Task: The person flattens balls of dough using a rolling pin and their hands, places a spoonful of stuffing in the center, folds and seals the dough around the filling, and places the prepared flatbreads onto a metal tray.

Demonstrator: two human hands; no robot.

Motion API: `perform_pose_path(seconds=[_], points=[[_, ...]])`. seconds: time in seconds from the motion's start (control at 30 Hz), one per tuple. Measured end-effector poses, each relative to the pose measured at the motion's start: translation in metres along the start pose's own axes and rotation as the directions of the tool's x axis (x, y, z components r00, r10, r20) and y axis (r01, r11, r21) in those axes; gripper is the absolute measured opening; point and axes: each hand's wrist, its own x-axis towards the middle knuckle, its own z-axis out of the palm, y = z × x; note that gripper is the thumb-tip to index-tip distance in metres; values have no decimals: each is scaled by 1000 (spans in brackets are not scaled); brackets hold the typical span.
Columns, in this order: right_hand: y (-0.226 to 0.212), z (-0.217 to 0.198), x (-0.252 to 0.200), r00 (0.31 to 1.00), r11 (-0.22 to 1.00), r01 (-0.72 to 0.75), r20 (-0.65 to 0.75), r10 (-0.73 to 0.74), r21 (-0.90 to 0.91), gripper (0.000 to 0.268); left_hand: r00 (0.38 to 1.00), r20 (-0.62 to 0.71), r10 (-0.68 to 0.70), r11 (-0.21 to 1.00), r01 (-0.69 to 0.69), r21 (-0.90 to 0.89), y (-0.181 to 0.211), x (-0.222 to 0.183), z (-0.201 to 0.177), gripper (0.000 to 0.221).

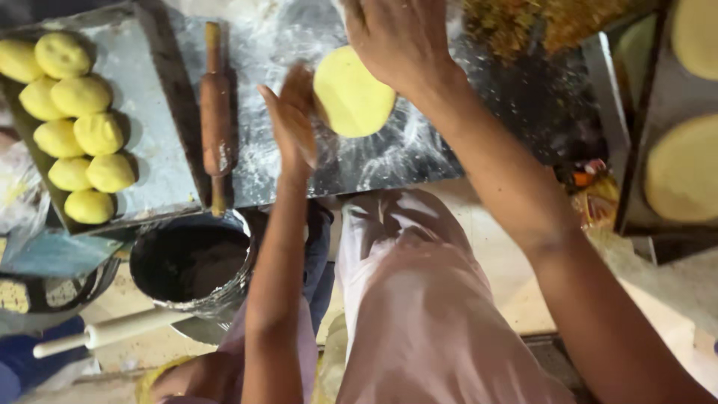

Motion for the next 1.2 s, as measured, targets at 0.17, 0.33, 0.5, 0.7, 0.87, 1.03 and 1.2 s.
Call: perform_pose_path(seconds=[0.17, 0.33, 0.5, 0.7, 0.87, 1.03, 1.2], points=[[-24, 61, 1, 964, 926, 115, -185, -192, -358, 76, 995, -94, 32, 994, -41, -98, -20, -48, 18, 103], [-13, 67, 22, 962, 992, 119, -242, -125, -40, 82, 979, -203, -3, 987, -30, -159, -21, -82, 34, 105], [-40, 84, -1, 988, 952, 154, 66, -141, -265, 79, 930, -368, -18, 967, -78, -242, -28, -100, 64, 105], [36, 85, 11, 998, 995, 42, 54, -37, -90, 77, 906, -423, -21, 983, -58, -174, -31, -60, 76, 105], [34, 48, -12, 993, 978, -99, 75, 86, 183, 76, 998, -62, -12, 987, 2, -159, 5, -23, 8, 111], [-30, 69, 2, 975, 967, 103, -167, -144, -232, 74, 999, -50, 22, 999, -24, -46, -9, -31, 19, 114], [-31, 68, 20, 994, 979, 99, -33, -106, -177, 69, 990, -144, -10, 974, -23, -226, -9, -51, 24, 110]])
